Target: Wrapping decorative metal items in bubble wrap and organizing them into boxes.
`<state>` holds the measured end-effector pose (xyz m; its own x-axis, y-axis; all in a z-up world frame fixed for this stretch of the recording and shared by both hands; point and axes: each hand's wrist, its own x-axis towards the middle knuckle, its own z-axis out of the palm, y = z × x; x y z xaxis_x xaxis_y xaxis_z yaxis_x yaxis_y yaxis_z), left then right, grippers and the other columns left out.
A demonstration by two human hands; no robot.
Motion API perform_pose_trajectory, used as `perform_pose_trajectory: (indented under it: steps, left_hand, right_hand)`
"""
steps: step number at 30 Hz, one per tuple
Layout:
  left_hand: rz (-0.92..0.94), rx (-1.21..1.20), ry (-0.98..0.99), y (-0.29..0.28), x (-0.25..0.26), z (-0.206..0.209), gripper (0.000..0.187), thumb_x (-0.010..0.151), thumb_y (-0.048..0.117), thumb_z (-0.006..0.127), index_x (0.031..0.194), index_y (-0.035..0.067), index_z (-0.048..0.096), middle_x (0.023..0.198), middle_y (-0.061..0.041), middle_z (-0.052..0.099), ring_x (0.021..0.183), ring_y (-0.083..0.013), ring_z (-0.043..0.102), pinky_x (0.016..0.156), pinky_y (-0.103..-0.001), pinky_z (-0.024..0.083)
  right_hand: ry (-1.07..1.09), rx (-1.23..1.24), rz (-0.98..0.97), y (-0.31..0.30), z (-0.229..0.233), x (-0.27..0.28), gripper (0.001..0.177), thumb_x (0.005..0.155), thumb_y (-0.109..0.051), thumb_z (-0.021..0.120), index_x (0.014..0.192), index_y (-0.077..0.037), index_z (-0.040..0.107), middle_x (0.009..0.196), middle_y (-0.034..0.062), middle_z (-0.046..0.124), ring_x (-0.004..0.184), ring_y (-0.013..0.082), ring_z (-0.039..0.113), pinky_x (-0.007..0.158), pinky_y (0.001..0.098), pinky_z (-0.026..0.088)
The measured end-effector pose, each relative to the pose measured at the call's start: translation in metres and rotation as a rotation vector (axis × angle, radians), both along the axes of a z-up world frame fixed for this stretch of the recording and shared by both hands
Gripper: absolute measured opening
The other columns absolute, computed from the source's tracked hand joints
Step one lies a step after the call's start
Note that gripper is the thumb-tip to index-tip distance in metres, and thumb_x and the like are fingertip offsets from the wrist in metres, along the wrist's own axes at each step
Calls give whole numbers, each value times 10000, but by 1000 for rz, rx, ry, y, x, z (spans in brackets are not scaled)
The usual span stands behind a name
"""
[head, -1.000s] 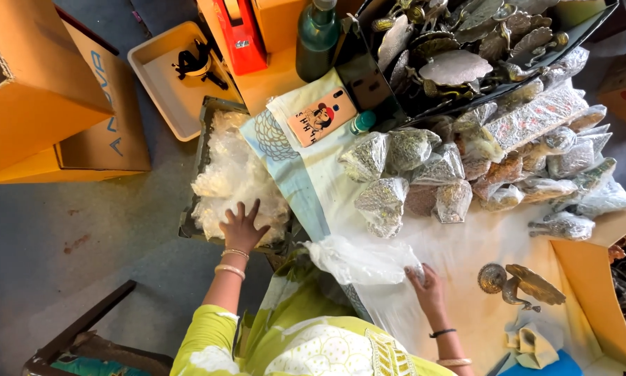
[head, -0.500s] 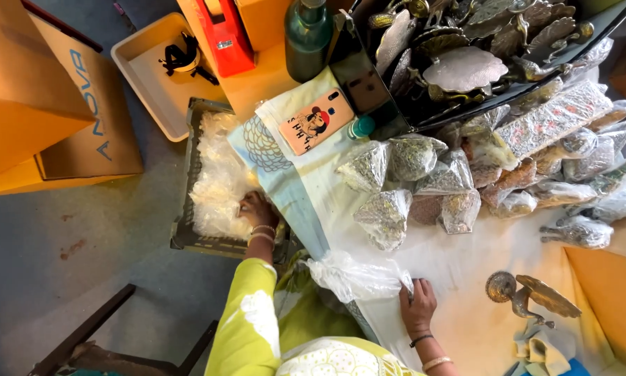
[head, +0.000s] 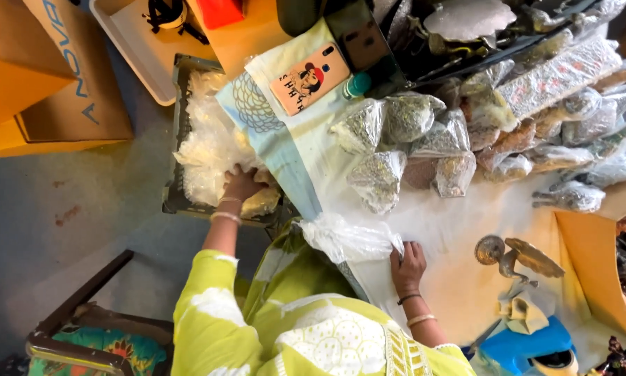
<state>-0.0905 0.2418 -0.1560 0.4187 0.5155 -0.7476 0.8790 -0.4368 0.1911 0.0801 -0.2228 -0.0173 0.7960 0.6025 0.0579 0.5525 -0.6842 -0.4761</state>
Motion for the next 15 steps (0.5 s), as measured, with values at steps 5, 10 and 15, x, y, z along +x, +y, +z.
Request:
perform_pose_trajectory:
  steps: [5, 10, 15]
  left_hand:
    - [-31, 34, -404, 14, -50, 17, 478, 824, 490, 758, 1277, 349, 696, 1501, -158, 422, 1372, -467, 356, 1079, -656, 345]
    - [-245, 172, -297, -10, -35, 117, 211, 894, 407, 715, 1027, 267, 802, 1147, -33, 720, 1122, -344, 605, 944, -450, 542]
    - [-227, -417, -781, -90, 23, 220, 390, 759, 294, 831, 1069, 81, 730, 892, -87, 740, 760, -222, 698, 711, -357, 585]
  right_hand:
    - [-20, 57, -28, 2, 2, -1, 198, 880, -146, 663, 1010, 1, 632, 963, 183, 612, 928, 405, 596, 790, 482, 501]
    - [92, 138, -161, -16, -13, 6, 231, 993, -204, 658, 1104, -1, 671, 991, 166, 658, 861, 335, 627, 755, 415, 511]
    - [603, 703, -472, -36, 14, 2, 332, 1057, -230, 571, 1286, 6, 613, 843, -35, 557, 741, 44, 468, 655, 223, 425]
